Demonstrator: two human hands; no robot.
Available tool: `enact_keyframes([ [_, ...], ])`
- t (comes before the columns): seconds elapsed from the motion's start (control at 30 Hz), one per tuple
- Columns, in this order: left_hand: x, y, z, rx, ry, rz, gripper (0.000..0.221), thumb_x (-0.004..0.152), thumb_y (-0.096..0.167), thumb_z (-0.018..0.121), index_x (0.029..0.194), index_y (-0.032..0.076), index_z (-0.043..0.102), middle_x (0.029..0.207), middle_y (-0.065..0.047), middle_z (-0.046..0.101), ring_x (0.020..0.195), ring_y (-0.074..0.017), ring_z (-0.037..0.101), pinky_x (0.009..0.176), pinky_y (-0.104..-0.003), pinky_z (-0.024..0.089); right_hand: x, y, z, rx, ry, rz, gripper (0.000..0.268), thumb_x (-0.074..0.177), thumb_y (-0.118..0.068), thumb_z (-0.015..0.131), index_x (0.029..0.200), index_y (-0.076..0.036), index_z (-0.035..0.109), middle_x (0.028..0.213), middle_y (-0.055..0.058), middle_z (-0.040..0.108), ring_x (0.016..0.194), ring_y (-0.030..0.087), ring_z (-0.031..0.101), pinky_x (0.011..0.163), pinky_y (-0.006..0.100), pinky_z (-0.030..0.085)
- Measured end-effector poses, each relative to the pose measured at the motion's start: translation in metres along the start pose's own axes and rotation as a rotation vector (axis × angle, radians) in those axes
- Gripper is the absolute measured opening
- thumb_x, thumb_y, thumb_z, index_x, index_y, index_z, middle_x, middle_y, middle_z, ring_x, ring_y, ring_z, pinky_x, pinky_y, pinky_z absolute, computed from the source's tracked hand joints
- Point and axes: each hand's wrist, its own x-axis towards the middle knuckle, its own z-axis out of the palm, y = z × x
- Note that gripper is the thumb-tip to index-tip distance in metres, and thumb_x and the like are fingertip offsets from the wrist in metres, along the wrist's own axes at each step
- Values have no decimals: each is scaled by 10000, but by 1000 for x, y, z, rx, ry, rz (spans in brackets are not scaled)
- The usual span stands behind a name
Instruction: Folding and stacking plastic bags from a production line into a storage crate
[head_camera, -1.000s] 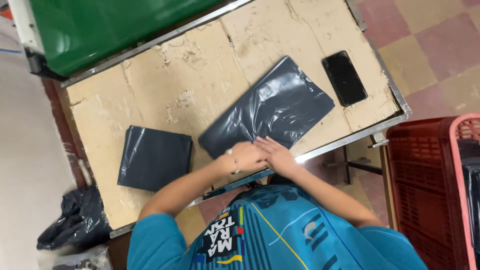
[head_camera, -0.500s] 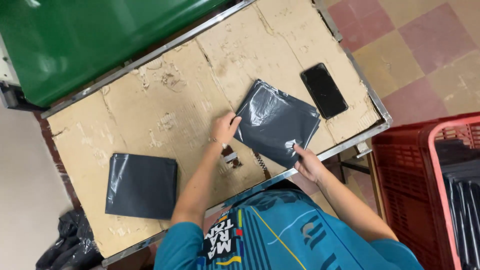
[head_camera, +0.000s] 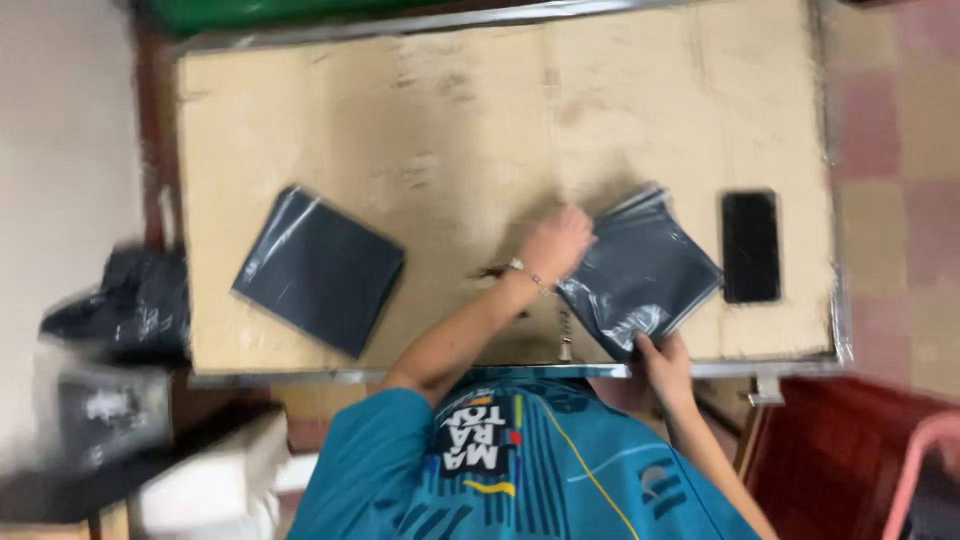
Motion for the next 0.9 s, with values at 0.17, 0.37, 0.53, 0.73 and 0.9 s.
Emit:
enact_keyframes([
  [0.17,-62,-15,-105,-102,497,390,178,1040,344,475,989,186,539,970,39,517,712,-159,593,576,-308,492,20,-14,37,-43,101,-158,280,919,-105,796,1033,14,571,808,66,477,798,165,471,711,323,428],
  [0.37,-112,-173,-262,189,585,290,351,1016,487,478,939,161,583,792,4,573,604,-204,632,565,-347,508,43,-26,185,-341,-256,-592,169,915,-202,749,1074,-151,778,927,70,750,886,217,731,807,331,589],
  [0.53,-160,-326,-286,423,349,-64,349,922,507,665,937,184,534,619,-29,571,491,-278,682,465,-407,550,-48,-121,351,382,-508,-208,68,925,-29,759,980,-67,768,849,56,738,727,117,710,621,279,599],
  [0.73,-186,-409,-236,237,116,-157,375,1037,496,512,1084,124,492,734,-107,705,651,-309,753,614,-464,609,-73,-118,413,328,-449,-82,125,942,-66,751,1024,-2,683,837,125,742,653,226,757,480,367,649],
  [0.9,-185,-426,-208,205,119,-247,398,1013,530,493,1078,137,493,776,-120,711,690,-325,754,670,-480,608,-120,-162,413,240,-368,-128,291,960,-44,718,1174,30,535,871,136,670,602,253,714,422,375,623],
])
